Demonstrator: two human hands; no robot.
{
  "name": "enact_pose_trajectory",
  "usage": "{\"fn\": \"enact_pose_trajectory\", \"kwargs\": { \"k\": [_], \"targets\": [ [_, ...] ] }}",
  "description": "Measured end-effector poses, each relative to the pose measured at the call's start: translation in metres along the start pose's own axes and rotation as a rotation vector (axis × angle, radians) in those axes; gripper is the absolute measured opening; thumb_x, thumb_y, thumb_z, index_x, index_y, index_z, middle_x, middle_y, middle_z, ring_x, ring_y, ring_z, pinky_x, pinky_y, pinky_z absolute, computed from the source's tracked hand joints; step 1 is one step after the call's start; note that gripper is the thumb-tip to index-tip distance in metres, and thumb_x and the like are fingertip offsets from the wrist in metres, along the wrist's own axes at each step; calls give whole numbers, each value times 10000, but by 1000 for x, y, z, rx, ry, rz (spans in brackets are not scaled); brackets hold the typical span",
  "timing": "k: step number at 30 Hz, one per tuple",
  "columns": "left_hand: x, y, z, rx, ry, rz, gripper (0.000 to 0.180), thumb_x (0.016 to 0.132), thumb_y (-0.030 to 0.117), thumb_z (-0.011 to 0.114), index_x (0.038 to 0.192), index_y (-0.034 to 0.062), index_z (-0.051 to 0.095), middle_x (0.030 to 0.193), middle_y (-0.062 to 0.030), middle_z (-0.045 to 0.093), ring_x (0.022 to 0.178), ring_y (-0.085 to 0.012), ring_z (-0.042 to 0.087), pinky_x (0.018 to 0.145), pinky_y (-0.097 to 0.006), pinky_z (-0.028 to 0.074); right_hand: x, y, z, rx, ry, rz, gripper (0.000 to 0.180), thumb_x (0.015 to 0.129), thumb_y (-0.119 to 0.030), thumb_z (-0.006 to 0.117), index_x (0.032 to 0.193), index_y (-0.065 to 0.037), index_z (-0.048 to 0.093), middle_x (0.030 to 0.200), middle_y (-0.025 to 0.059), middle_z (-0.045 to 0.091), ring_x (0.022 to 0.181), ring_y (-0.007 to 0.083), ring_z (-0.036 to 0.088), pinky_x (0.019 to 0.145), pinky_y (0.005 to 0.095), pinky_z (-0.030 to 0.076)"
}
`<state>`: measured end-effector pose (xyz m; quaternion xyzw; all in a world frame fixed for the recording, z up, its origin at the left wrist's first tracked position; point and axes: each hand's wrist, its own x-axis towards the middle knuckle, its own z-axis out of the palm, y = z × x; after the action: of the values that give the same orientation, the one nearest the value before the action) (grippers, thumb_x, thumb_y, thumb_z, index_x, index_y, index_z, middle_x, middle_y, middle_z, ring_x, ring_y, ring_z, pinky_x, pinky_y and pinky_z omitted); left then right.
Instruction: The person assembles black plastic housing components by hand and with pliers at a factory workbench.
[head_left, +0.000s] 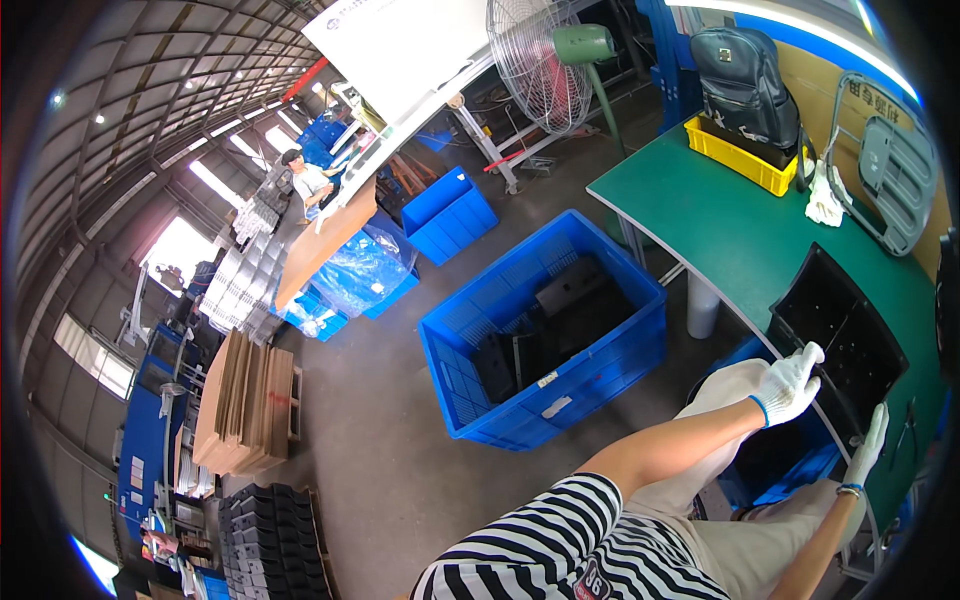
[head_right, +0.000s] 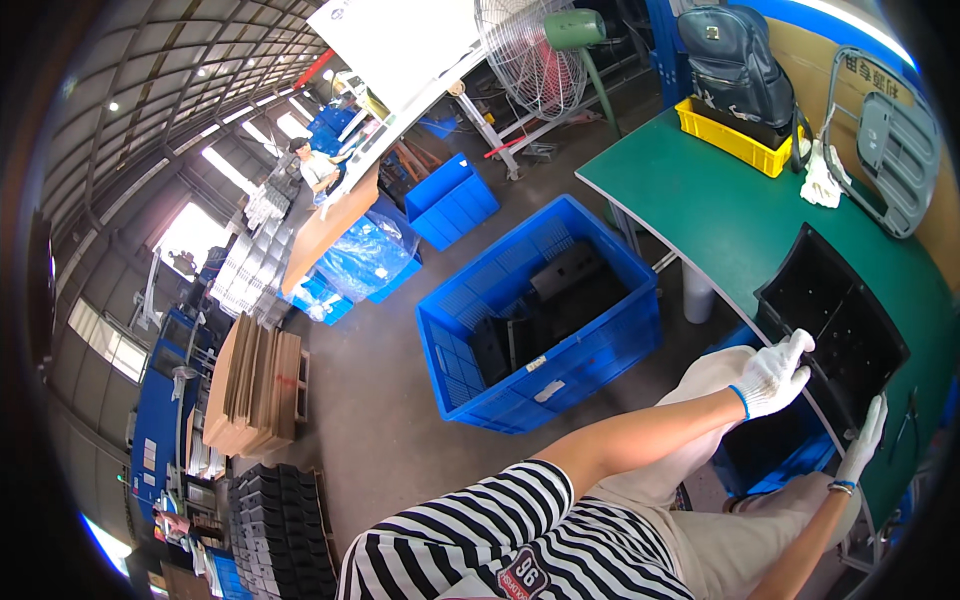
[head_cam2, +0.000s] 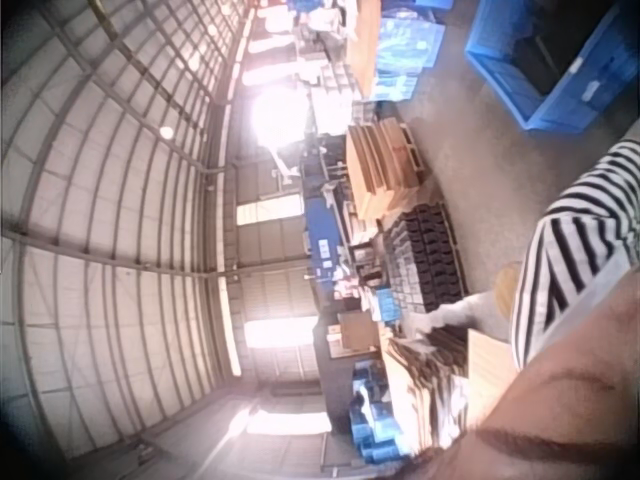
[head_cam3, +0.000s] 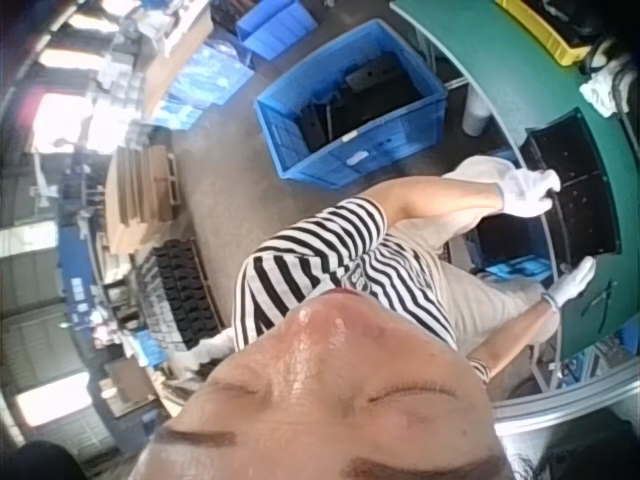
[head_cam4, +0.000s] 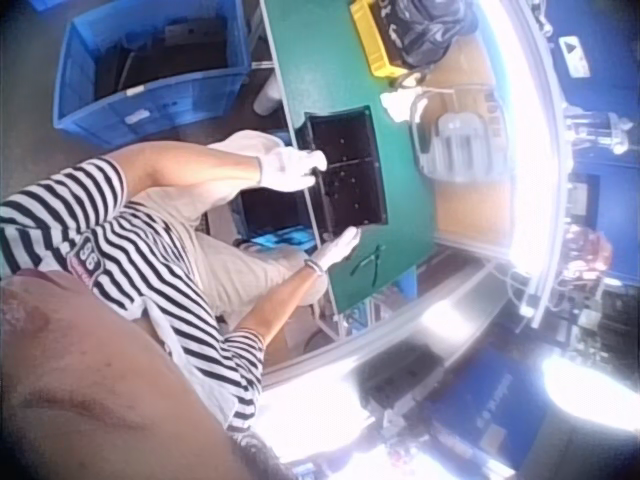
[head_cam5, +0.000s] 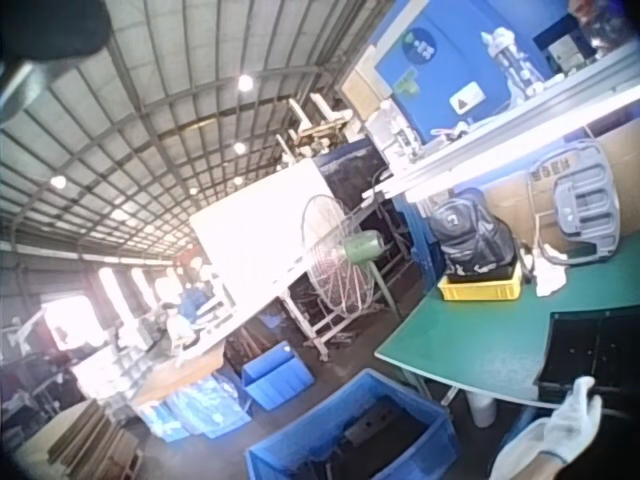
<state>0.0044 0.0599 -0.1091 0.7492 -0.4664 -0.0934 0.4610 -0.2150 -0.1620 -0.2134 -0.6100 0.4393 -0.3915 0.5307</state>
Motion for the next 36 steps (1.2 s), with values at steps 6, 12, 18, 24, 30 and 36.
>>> {"fn": "enact_pose_trajectory", "kwargs": {
  "k": [6, 12, 18, 24, 30, 36],
  "targets": [
    [-11, -3, 2, -39, 22, -16, 356, 879, 112, 600, 1169, 104, 394, 992, -181, 613, 864, -381, 650, 737, -486, 504, 2, 2, -10, -172, -120, -186, 447, 1049, -225, 375, 1450, -50, 469, 1512, 149, 412, 1394, 245, 389, 1162, 366, 277],
    [-24, -7, 3, -57, 36, 1, 399, 869, 102, 608, 1206, 107, 395, 997, -181, 627, 875, -387, 655, 746, -488, 511, 9, 14, -19, -610, -244, -373, 460, 1021, -174, 381, 1460, -58, 457, 1526, 189, 379, 1434, 306, 331, 1192, 375, 227],
    [-31, -7, 7, -55, 123, 61, 458, 857, 98, 619, 1253, 118, 390, 1017, -192, 635, 877, -393, 652, 746, -495, 513, 21, 40, -26, -291, -313, -144, 472, 1026, -199, 382, 1471, -48, 434, 1553, 227, 316, 1461, 310, 279, 1199, 374, 202],
    [-26, -30, 4, -83, 185, 59, 526, 838, 61, 595, 1319, 105, 386, 1204, -206, 587, 958, -407, 640, 830, -474, 520, -16, -20, 26, 72, -124, -65, 685, 951, -331, 619, 1499, -10, 363, 1439, 126, 466, 1326, 220, 419, 1132, 336, 274],
    [3, -7, -37, -178, 193, 100, 669, 836, -6, 517, 1466, 94, 313, 1394, -209, 487, 1180, -415, 555, 959, -432, 489, -55, -90, 57, 419, -160, 62, 598, 935, -349, 636, 1415, -33, 469, 1289, 97, 555, 1132, 203, 554, 976, 312, 439],
    [23, 47, -94, -11, 610, 306, 635, 815, 33, 626, 1407, 39, 396, 1246, -230, 513, 1151, -428, 506, 965, -471, 448, -42, -82, 85, 544, -62, 52, 613, 898, -264, 702, 1419, -52, 459, 1253, 95, 568, 1071, 178, 567, 913, 311, 474]
  ]
}}
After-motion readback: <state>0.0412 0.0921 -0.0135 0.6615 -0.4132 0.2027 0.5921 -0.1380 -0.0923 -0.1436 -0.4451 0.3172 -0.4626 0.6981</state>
